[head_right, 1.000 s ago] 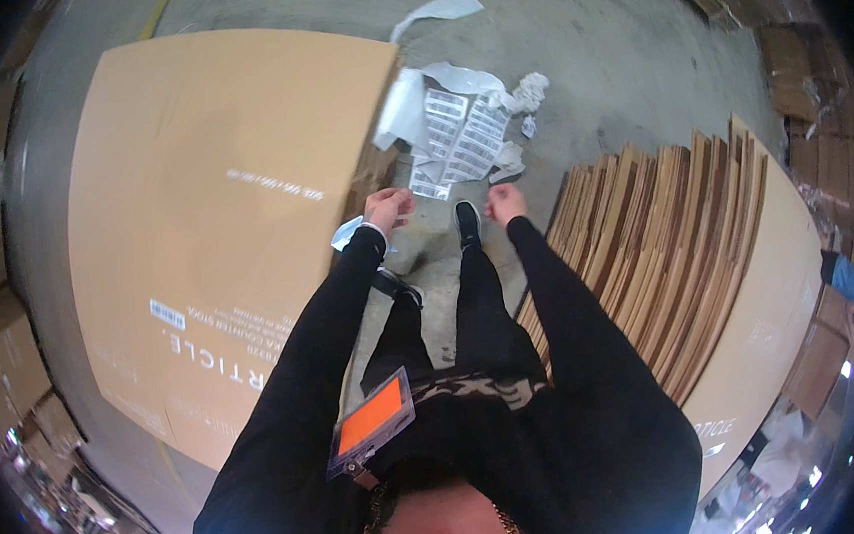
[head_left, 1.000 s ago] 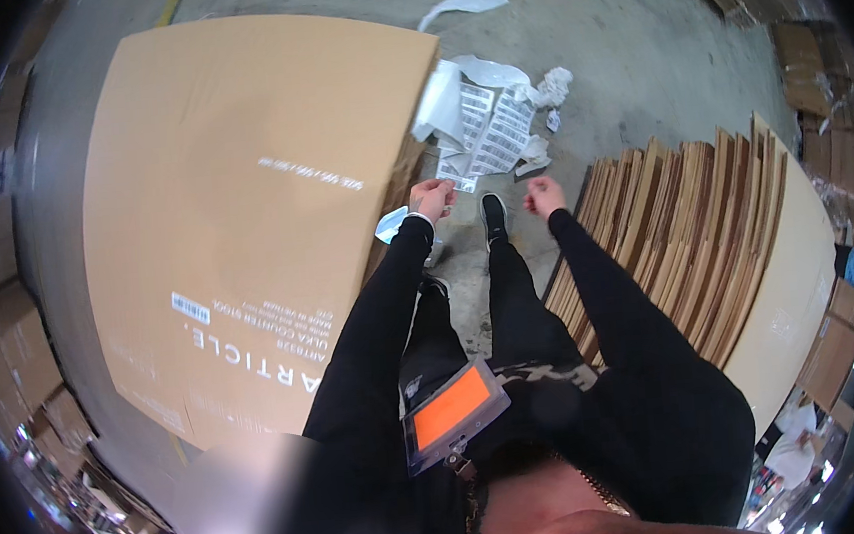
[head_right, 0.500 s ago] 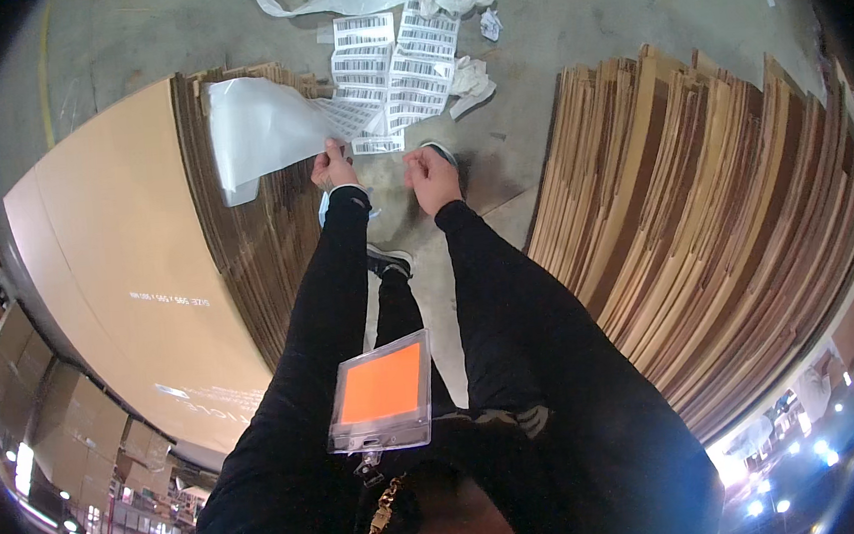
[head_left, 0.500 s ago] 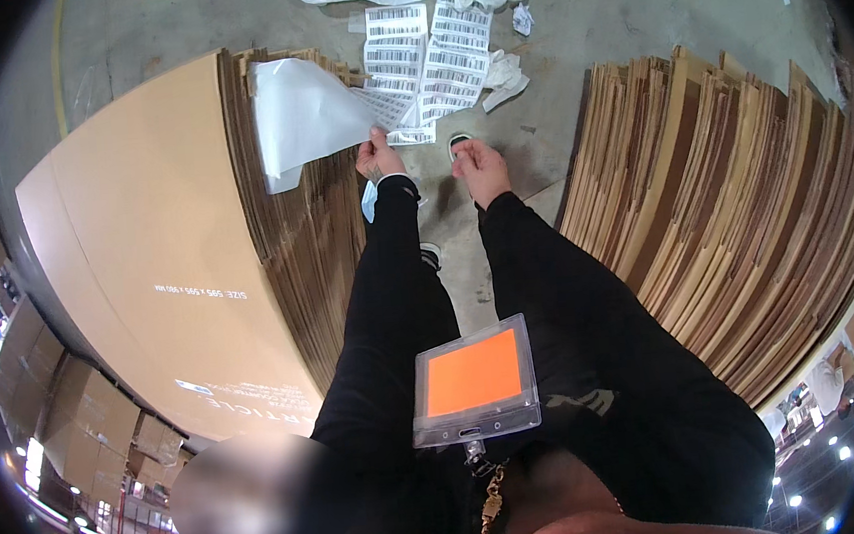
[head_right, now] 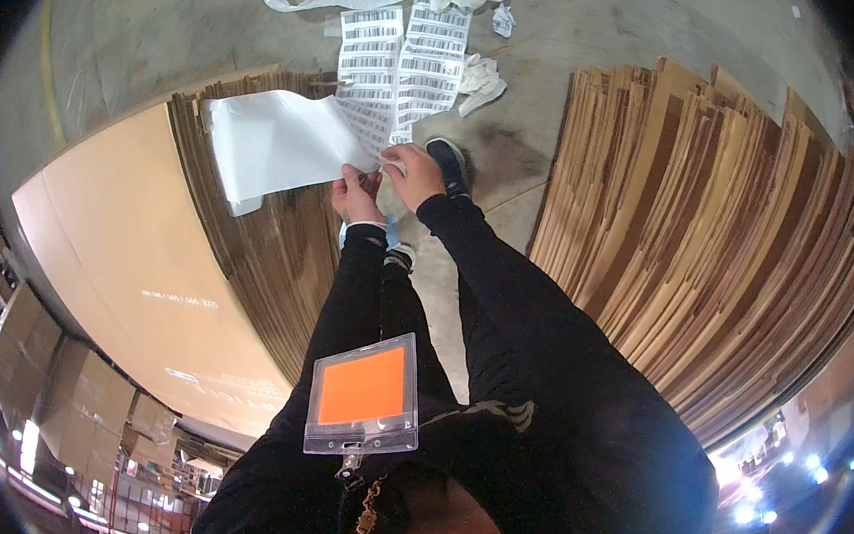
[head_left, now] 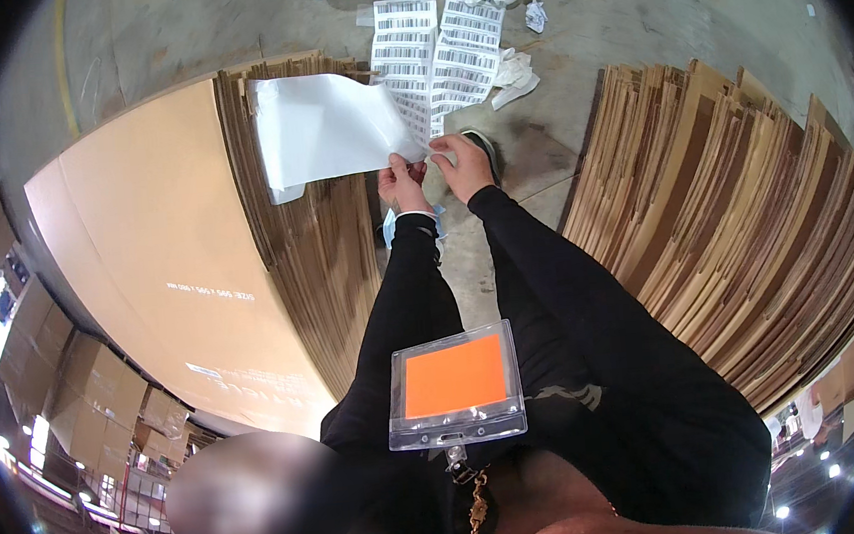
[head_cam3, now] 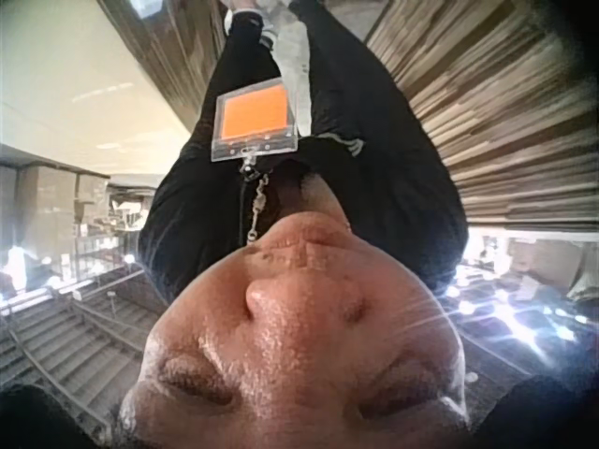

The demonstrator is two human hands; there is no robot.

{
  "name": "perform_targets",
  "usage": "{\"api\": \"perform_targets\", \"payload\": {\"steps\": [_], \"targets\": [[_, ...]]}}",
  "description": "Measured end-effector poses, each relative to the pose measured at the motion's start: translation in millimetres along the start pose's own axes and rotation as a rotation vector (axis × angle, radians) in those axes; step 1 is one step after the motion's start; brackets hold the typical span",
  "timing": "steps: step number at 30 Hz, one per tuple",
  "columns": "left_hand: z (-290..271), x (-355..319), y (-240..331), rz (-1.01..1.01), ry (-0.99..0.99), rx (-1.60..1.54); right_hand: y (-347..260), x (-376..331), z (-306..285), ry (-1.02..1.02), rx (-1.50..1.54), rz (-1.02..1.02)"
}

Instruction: The person repeatedly picks up barcode labels, peels them from their backing, and sticks them onto large flat-packed cardboard boxes. They then lift each labeled box and place it onto a growing stack on the floor.

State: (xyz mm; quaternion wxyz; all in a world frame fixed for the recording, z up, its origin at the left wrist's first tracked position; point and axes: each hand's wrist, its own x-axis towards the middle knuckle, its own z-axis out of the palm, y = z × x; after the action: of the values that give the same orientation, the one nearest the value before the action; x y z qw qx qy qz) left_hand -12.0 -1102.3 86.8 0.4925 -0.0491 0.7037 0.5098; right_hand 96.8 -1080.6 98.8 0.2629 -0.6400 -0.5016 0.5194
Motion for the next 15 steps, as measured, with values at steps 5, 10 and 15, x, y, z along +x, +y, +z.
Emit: {"api": "perform_targets", "payload": {"steps": [5, 10, 15], "targets": [[-0.4, -3.7, -1.0, 0.027, -0.006, -0.016, -2.2, -7.9, 1.6, -0.040, 0.006, 0.032], [-6.3, -20.4, -8.0, 0.165, 0.080, 0.159, 15.7, -12.6, 10.9, -0.137, -0.186, 0.050], [-21.0, 7.2, -35.2, 0.283, 0.238, 0.202, 13.2, -10.4, 11.5, -0.180, -0.058, -0.080]]}}
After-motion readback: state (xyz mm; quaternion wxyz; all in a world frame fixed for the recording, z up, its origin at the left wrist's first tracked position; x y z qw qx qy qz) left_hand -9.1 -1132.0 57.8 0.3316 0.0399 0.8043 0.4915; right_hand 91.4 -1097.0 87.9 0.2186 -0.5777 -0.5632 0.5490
